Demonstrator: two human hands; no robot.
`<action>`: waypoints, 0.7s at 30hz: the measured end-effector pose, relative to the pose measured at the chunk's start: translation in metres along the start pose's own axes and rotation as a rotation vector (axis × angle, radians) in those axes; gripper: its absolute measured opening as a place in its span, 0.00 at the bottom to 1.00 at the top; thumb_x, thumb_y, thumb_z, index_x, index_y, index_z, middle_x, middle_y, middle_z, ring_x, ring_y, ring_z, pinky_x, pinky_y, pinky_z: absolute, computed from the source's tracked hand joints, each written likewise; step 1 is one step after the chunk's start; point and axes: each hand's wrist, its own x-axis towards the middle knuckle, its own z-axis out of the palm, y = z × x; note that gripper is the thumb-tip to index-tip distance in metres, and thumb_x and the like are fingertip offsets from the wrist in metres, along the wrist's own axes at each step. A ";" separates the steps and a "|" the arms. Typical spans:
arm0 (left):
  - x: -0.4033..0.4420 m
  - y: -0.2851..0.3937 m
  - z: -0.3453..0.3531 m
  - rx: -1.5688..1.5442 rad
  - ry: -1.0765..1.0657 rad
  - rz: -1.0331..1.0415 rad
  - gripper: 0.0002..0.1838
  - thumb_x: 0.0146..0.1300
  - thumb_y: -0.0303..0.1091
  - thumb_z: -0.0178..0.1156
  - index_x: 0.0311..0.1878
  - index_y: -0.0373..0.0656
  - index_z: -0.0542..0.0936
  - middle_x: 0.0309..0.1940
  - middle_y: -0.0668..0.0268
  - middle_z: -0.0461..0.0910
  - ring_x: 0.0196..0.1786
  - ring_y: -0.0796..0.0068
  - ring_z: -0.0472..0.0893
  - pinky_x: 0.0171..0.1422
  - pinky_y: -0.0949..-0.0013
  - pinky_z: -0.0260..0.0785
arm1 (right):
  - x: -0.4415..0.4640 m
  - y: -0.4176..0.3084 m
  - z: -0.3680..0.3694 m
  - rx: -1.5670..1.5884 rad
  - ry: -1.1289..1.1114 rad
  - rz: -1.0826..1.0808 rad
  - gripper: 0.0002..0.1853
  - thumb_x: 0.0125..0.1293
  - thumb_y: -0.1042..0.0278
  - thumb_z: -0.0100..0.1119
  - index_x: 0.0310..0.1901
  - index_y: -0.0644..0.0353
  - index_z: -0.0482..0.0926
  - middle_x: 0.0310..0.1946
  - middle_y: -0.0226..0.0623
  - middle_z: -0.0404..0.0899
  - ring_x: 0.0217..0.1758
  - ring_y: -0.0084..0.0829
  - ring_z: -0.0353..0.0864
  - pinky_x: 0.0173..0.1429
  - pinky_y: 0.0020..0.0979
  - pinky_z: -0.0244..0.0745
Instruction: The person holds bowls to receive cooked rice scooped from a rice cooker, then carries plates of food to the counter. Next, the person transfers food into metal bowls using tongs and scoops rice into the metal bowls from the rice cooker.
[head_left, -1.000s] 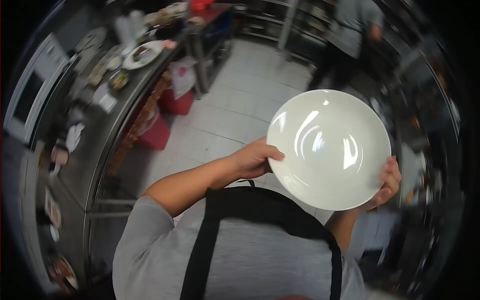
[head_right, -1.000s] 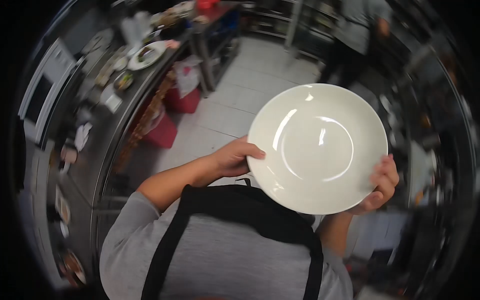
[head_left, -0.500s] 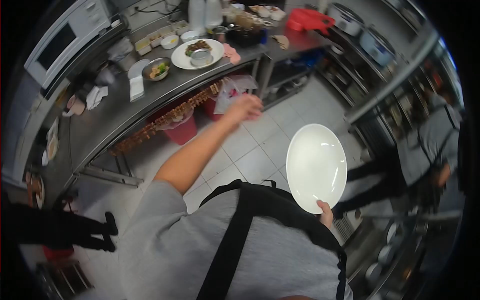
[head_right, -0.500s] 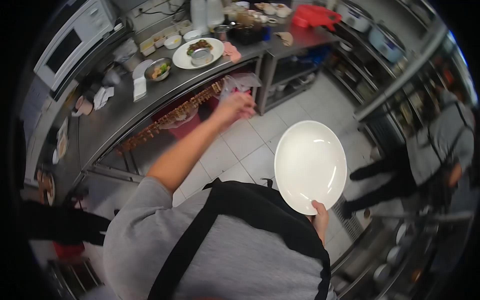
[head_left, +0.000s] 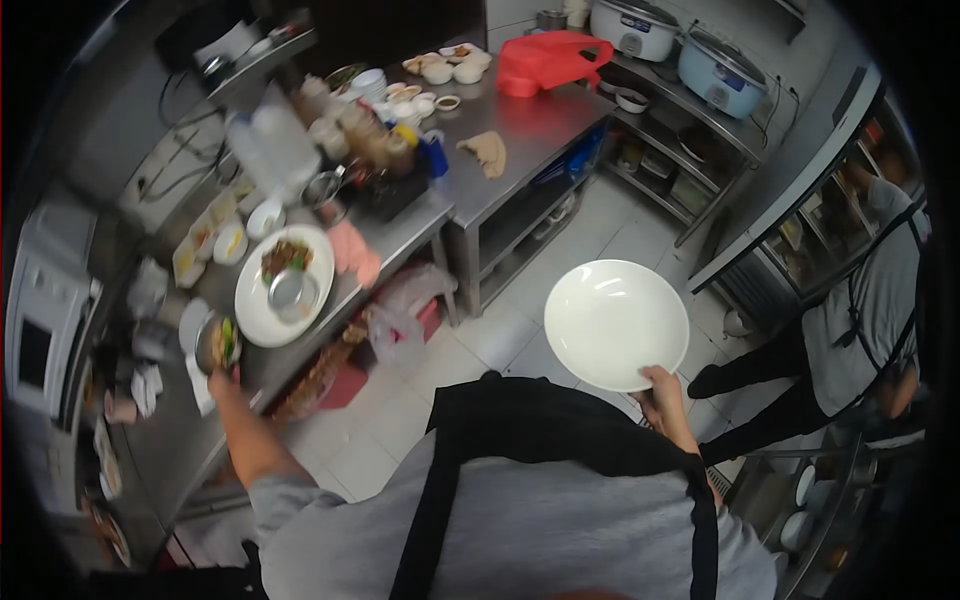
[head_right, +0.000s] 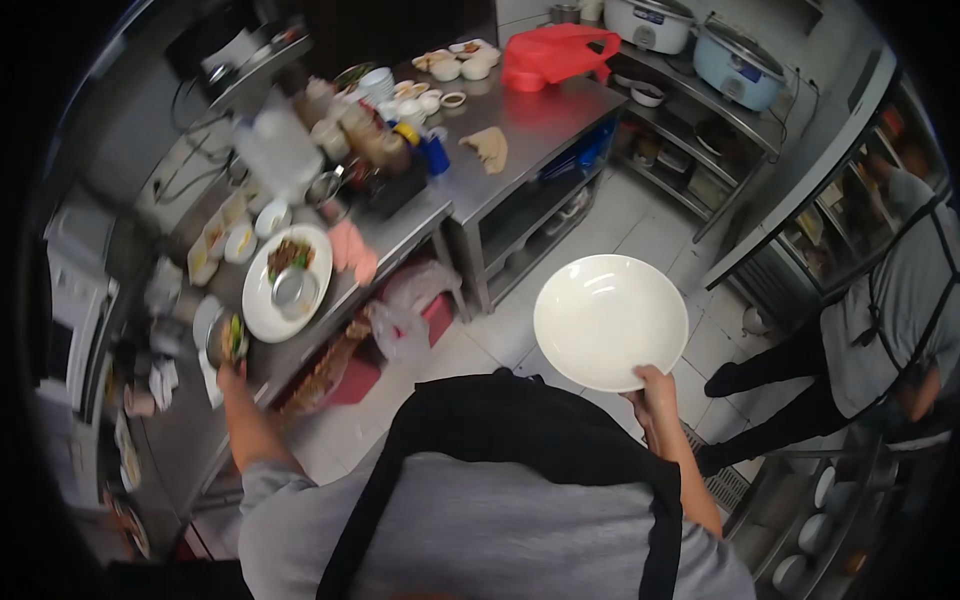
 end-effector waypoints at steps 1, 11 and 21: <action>0.002 0.000 -0.005 -0.064 -0.066 0.040 0.15 0.60 0.35 0.62 0.47 0.38 0.76 0.44 0.58 0.77 0.43 0.60 0.78 0.39 0.58 0.79 | 0.025 -0.013 0.017 0.004 0.005 0.032 0.23 0.56 0.74 0.48 0.54 0.75 0.64 0.44 0.52 0.75 0.40 0.44 0.81 0.35 0.40 0.83; -0.093 0.122 -0.071 0.396 -0.228 0.131 0.12 0.57 0.31 0.52 0.45 0.42 0.75 0.38 0.63 0.78 0.37 0.68 0.79 0.32 0.69 0.72 | 0.349 -0.116 0.203 0.164 -0.353 -0.047 0.25 0.60 0.73 0.47 0.58 0.75 0.60 0.55 0.56 0.68 0.55 0.49 0.74 0.52 0.47 0.77; -0.419 0.018 0.193 0.499 -0.425 0.216 0.29 0.54 0.22 0.50 0.63 0.40 0.67 0.46 0.62 0.76 0.41 0.73 0.78 0.38 0.73 0.73 | 0.579 -0.171 0.342 -0.069 -0.681 0.272 0.26 0.69 0.60 0.49 0.61 0.69 0.60 0.53 0.57 0.71 0.52 0.51 0.76 0.51 0.47 0.77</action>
